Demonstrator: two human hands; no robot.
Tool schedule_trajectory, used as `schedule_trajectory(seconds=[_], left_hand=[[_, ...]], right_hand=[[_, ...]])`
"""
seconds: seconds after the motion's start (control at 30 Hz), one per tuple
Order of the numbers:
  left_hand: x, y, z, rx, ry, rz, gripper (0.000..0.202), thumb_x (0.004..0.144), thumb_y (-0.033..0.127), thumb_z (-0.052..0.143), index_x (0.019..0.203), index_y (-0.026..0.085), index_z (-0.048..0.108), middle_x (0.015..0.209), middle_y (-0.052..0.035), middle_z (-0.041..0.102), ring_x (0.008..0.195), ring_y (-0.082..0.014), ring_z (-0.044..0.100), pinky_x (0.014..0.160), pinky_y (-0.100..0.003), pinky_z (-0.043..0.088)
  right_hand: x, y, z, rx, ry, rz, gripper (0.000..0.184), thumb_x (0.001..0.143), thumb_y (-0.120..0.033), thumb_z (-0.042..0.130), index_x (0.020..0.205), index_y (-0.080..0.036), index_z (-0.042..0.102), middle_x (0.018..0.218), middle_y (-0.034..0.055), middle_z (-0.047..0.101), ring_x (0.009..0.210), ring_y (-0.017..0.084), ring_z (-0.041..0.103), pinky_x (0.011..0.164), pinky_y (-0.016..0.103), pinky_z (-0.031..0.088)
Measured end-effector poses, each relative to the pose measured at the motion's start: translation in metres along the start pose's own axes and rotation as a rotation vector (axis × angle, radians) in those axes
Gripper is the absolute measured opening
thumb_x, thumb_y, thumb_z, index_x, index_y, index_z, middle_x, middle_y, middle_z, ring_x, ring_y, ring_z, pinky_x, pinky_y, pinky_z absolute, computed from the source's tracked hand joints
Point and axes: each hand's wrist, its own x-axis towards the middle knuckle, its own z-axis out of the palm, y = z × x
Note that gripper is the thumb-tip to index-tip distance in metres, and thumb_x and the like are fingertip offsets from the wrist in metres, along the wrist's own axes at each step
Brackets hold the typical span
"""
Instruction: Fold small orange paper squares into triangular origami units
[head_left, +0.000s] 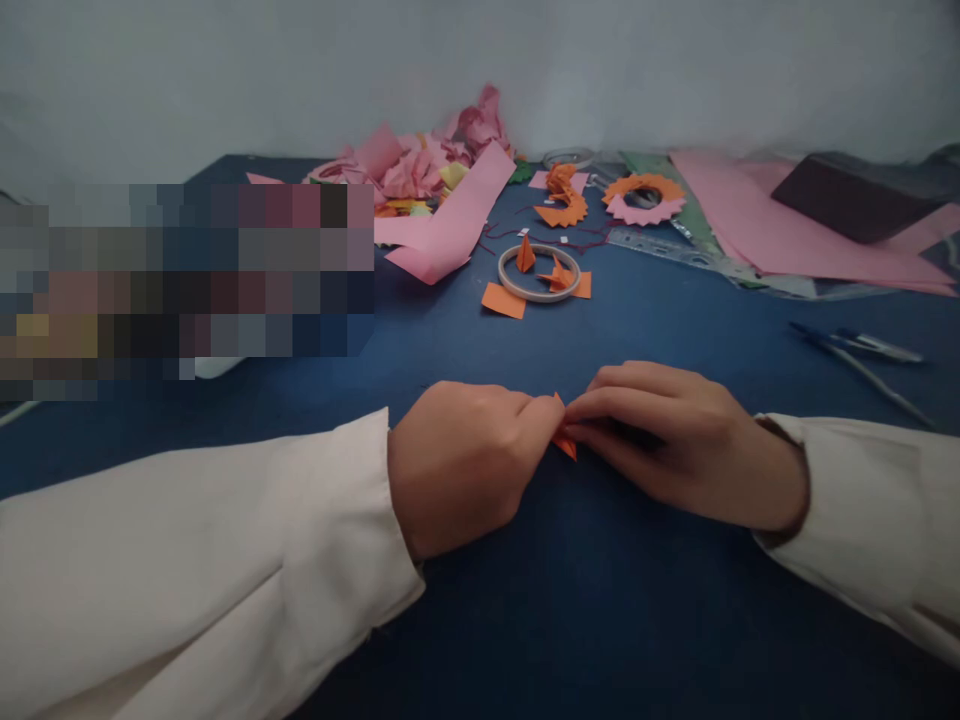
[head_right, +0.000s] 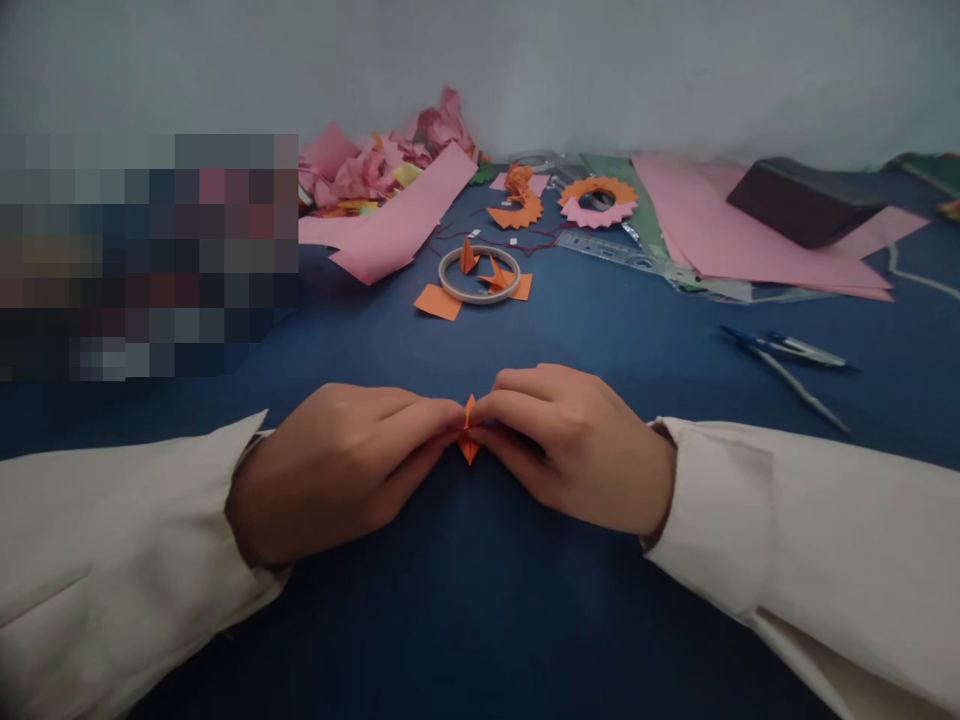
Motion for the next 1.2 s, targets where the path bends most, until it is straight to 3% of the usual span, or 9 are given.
schedule_trajectory(seconds=[0.27, 0.5, 0.67, 0.83, 1.07, 1.2], left_hand=[[-0.007, 0.003, -0.003, -0.085, 0.243, 0.040, 0.020, 0.080, 0.016, 0.047, 0.083, 0.013, 0.067, 0.060, -0.0005, 0.064, 0.050, -0.0162, 0.056, 0.045, -0.030, 0.035], [-0.010, 0.000, -0.003, -0.057, 0.134, 0.156, 0.022, 0.077, 0.014, 0.046, 0.083, 0.011, 0.067, 0.053, -0.0011, 0.059, 0.043, -0.0183, 0.051, 0.040, -0.033, 0.035], [-0.009, -0.001, -0.004, -0.058, 0.098, 0.261, 0.027, 0.080, 0.013, 0.042, 0.090, 0.004, 0.065, 0.054, -0.0032, 0.061, 0.045, -0.0184, 0.054, 0.039, -0.032, 0.036], [-0.009, -0.002, -0.003, -0.090, 0.081, 0.202, 0.025, 0.081, 0.014, 0.044, 0.093, 0.009, 0.065, 0.056, -0.0006, 0.060, 0.046, -0.0173, 0.054, 0.041, -0.032, 0.037], [-0.010, -0.005, -0.004, -0.102, -0.002, 0.291, 0.031, 0.083, 0.013, 0.042, 0.109, 0.008, 0.060, 0.064, -0.0016, 0.065, 0.052, -0.0170, 0.057, 0.044, -0.031, 0.037], [-0.012, -0.002, -0.008, -0.120, -0.065, 0.280, 0.033, 0.080, 0.013, 0.043, 0.107, 0.009, 0.061, 0.060, -0.0019, 0.064, 0.050, -0.0173, 0.056, 0.043, -0.031, 0.034]], right_hand=[[0.003, 0.001, 0.000, -0.004, -0.011, -0.041, 0.014, 0.089, -0.016, 0.048, 0.086, -0.011, 0.060, 0.072, 0.0047, 0.055, 0.065, 0.012, 0.048, 0.057, 0.025, 0.039], [0.003, 0.000, 0.000, 0.021, -0.015, -0.024, 0.013, 0.089, -0.016, 0.048, 0.085, -0.013, 0.059, 0.072, 0.0035, 0.055, 0.064, 0.011, 0.047, 0.057, 0.025, 0.039], [0.004, 0.001, 0.001, 0.065, -0.011, -0.022, 0.010, 0.089, -0.015, 0.049, 0.087, -0.013, 0.059, 0.075, 0.0046, 0.058, 0.067, 0.012, 0.049, 0.060, 0.024, 0.040], [0.003, 0.001, 0.001, 0.070, -0.016, -0.038, 0.009, 0.089, -0.014, 0.049, 0.088, -0.014, 0.057, 0.076, 0.0038, 0.057, 0.068, 0.011, 0.049, 0.061, 0.024, 0.041], [0.004, 0.001, 0.001, 0.094, -0.010, -0.024, 0.008, 0.089, -0.015, 0.049, 0.086, -0.015, 0.057, 0.075, 0.0028, 0.057, 0.067, 0.011, 0.049, 0.061, 0.023, 0.040], [0.004, 0.002, 0.001, 0.100, -0.028, -0.030, 0.008, 0.089, -0.014, 0.049, 0.085, -0.015, 0.056, 0.075, 0.0027, 0.056, 0.067, 0.011, 0.048, 0.061, 0.024, 0.039]])
